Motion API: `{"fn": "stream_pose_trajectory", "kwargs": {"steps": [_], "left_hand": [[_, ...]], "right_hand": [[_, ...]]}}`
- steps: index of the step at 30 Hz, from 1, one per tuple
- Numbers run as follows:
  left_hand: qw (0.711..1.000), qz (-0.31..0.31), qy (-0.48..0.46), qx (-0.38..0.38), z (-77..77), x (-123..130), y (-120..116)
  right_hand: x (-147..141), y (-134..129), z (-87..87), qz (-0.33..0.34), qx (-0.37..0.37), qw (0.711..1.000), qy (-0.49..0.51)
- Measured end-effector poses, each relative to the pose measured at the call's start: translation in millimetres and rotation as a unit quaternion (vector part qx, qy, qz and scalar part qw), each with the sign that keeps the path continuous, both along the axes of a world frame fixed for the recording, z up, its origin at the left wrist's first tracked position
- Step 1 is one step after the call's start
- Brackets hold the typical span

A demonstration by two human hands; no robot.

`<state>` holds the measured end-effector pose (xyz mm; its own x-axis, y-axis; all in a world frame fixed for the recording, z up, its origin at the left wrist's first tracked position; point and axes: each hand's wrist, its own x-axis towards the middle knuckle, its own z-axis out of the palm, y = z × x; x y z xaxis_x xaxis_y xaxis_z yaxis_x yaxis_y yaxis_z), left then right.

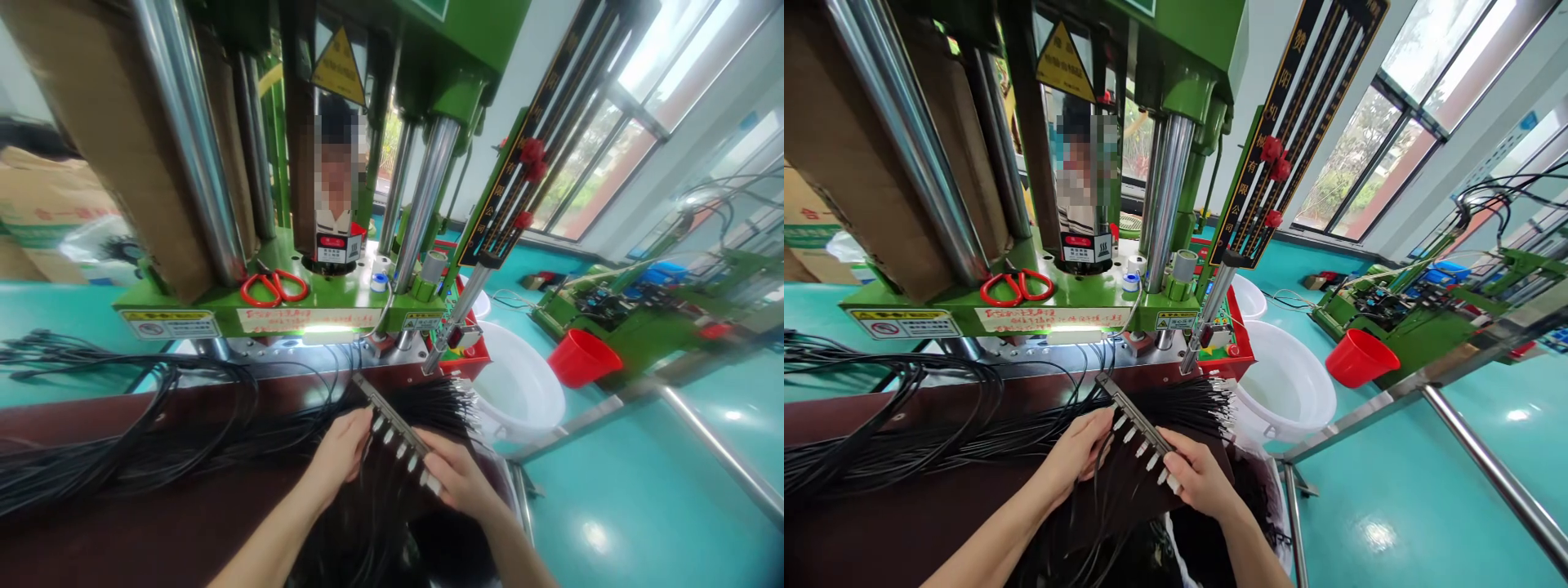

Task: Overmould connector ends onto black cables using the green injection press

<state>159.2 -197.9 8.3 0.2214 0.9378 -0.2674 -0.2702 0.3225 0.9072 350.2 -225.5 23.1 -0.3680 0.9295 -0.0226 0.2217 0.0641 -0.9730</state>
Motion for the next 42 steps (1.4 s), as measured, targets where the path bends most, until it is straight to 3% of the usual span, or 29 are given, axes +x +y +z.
{"fn": "stream_pose_trajectory", "kwargs": {"steps": [4,8,12,15,20,24,27,34,38,42], "left_hand": [[0.999,0.019,0.010,0.024,-3.0,3,3],[0.985,0.053,0.088,0.136,-6.4,2,1],[0.961,-0.006,0.166,0.221,2.7,-6,-11],[0.945,-0.052,0.207,0.247,13.4,-18,-21],[0.935,-0.042,0.243,0.254,20.1,-45,-30],[0.941,-0.006,0.242,0.237,14.6,-67,-33],[0.944,0.018,0.240,0.225,10.1,-83,-34],[0.935,0.079,0.263,0.224,3.5,-126,-14],[0.916,0.078,0.322,0.225,2.6,-134,12],[0.859,0.035,0.450,0.242,8.1,-123,40]], "right_hand": [[3,-1,1.0,-0.031,-0.095,0.994,0.032],[25,5,5.8,-0.051,-0.138,0.989,-0.004],[44,30,22.7,-0.035,-0.153,0.982,-0.104],[43,62,38.5,0.022,-0.124,0.972,-0.197],[7,120,56.0,0.138,-0.067,0.931,-0.332],[-30,153,51.3,0.252,0.032,0.898,-0.359],[-46,169,37.9,0.271,0.111,0.885,-0.362],[-42,165,14.4,0.191,0.151,0.911,-0.332],[-32,146,-5.0,0.047,0.230,0.933,-0.272],[-27,136,-24.6,-0.090,0.286,0.931,-0.209]]}}
